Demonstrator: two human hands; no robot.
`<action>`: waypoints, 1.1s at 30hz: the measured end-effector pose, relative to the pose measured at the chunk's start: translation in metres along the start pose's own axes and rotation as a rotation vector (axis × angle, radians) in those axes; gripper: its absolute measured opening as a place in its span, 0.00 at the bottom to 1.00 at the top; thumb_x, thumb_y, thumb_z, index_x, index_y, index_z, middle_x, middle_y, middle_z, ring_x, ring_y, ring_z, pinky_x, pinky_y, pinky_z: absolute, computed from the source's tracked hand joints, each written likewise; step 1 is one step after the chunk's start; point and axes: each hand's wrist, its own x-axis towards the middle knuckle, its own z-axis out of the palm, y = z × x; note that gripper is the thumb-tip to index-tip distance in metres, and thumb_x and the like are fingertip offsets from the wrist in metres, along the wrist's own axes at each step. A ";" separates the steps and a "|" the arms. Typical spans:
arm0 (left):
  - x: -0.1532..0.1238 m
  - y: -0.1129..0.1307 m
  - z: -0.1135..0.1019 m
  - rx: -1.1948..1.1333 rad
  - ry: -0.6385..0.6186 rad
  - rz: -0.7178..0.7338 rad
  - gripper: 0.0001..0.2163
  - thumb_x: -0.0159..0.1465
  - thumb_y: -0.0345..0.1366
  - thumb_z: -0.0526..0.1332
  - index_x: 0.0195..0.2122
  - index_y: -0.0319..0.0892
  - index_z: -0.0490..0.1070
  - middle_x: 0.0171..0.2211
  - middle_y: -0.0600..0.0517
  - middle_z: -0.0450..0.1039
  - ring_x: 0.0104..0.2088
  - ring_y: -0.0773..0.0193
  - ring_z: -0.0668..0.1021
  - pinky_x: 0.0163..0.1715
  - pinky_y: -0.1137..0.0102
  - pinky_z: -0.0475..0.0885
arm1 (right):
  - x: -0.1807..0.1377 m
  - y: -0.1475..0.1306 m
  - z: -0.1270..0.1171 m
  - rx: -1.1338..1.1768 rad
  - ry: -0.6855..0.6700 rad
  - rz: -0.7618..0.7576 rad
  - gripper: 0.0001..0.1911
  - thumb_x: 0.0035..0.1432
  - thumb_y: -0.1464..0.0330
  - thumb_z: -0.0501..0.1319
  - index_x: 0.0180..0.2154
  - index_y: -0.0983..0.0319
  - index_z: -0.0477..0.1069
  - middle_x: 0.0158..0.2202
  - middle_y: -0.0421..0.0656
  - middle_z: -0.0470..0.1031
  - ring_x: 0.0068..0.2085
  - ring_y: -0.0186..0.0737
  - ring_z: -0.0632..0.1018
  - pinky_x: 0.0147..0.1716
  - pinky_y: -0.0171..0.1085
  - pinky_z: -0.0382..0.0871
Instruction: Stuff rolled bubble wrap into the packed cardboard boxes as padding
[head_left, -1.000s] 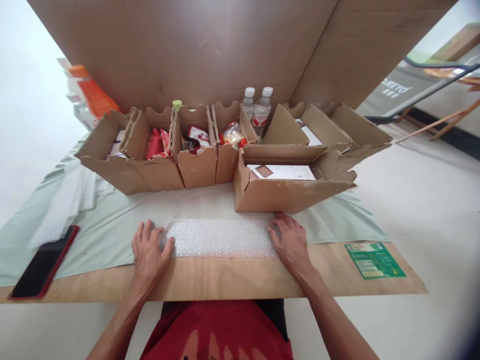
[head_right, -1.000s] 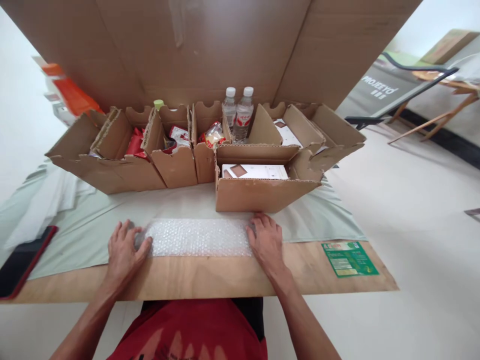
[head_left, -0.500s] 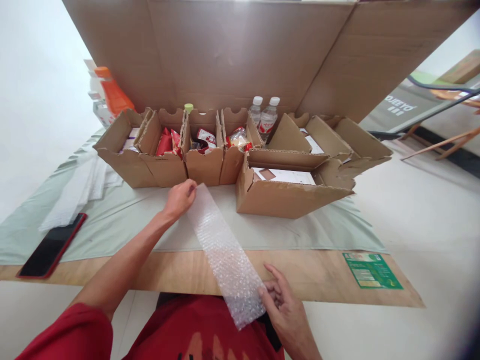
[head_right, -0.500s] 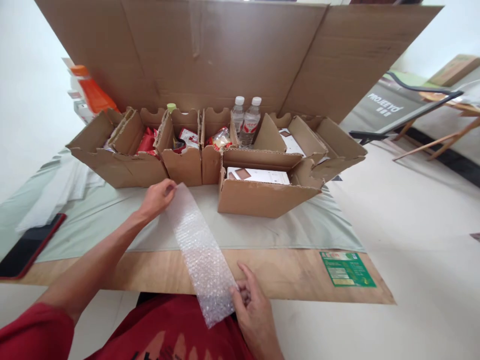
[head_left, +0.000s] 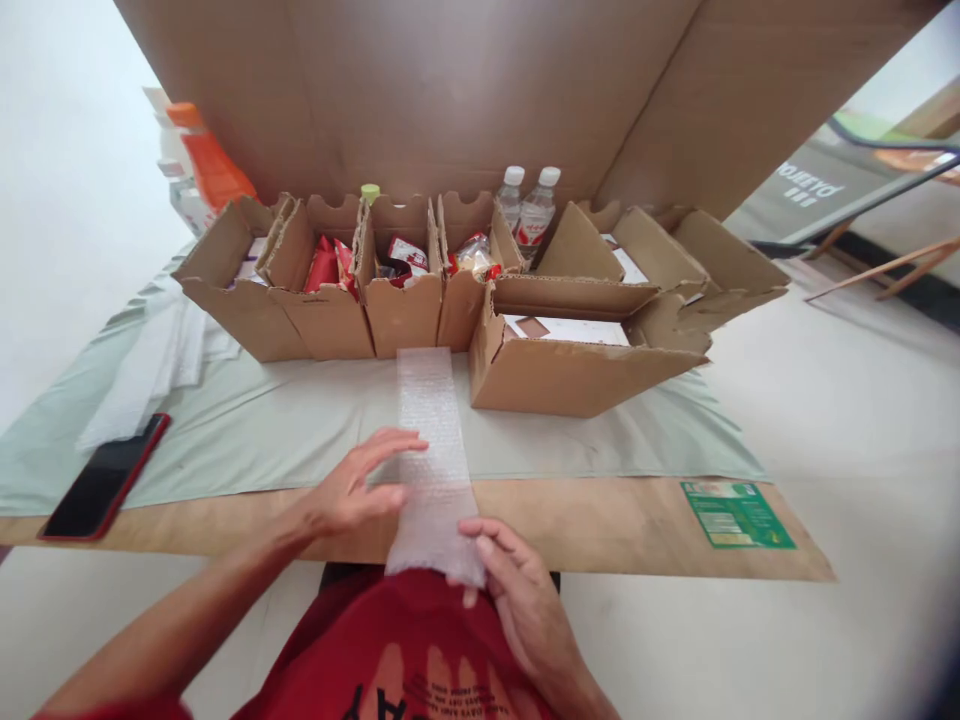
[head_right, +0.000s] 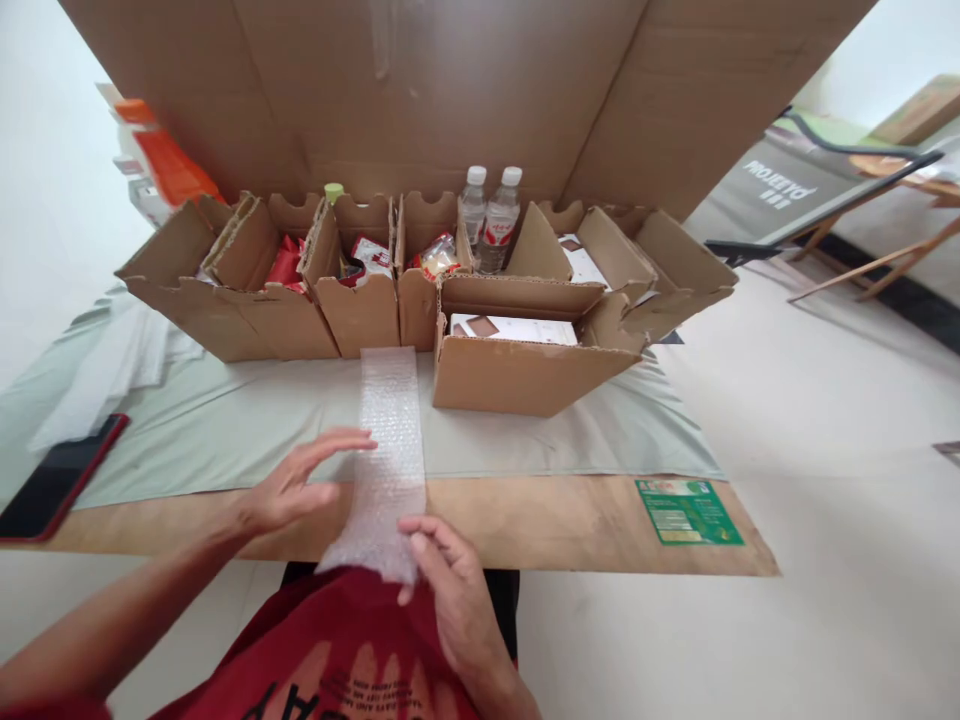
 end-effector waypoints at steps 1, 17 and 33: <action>-0.017 0.006 0.001 -0.073 -0.026 -0.050 0.26 0.66 0.42 0.61 0.65 0.51 0.64 0.60 0.46 0.74 0.60 0.50 0.76 0.59 0.56 0.73 | 0.006 -0.004 0.003 0.061 -0.003 -0.007 0.22 0.57 0.49 0.68 0.43 0.59 0.77 0.32 0.42 0.77 0.31 0.40 0.79 0.25 0.34 0.69; -0.005 -0.032 0.057 0.315 0.142 -0.395 0.29 0.64 0.31 0.60 0.67 0.42 0.63 0.29 0.54 0.75 0.32 0.58 0.78 0.38 0.64 0.74 | 0.051 -0.007 -0.022 -1.535 -0.018 -0.994 0.24 0.60 0.77 0.57 0.57 0.60 0.73 0.66 0.53 0.69 0.66 0.56 0.68 0.57 0.53 0.68; -0.039 0.009 0.052 0.283 0.212 -0.146 0.17 0.67 0.29 0.58 0.57 0.41 0.71 0.38 0.48 0.81 0.37 0.58 0.79 0.42 0.63 0.75 | 0.062 -0.023 -0.012 -1.262 -0.114 -0.945 0.10 0.71 0.71 0.55 0.44 0.57 0.75 0.38 0.42 0.84 0.38 0.41 0.82 0.41 0.41 0.74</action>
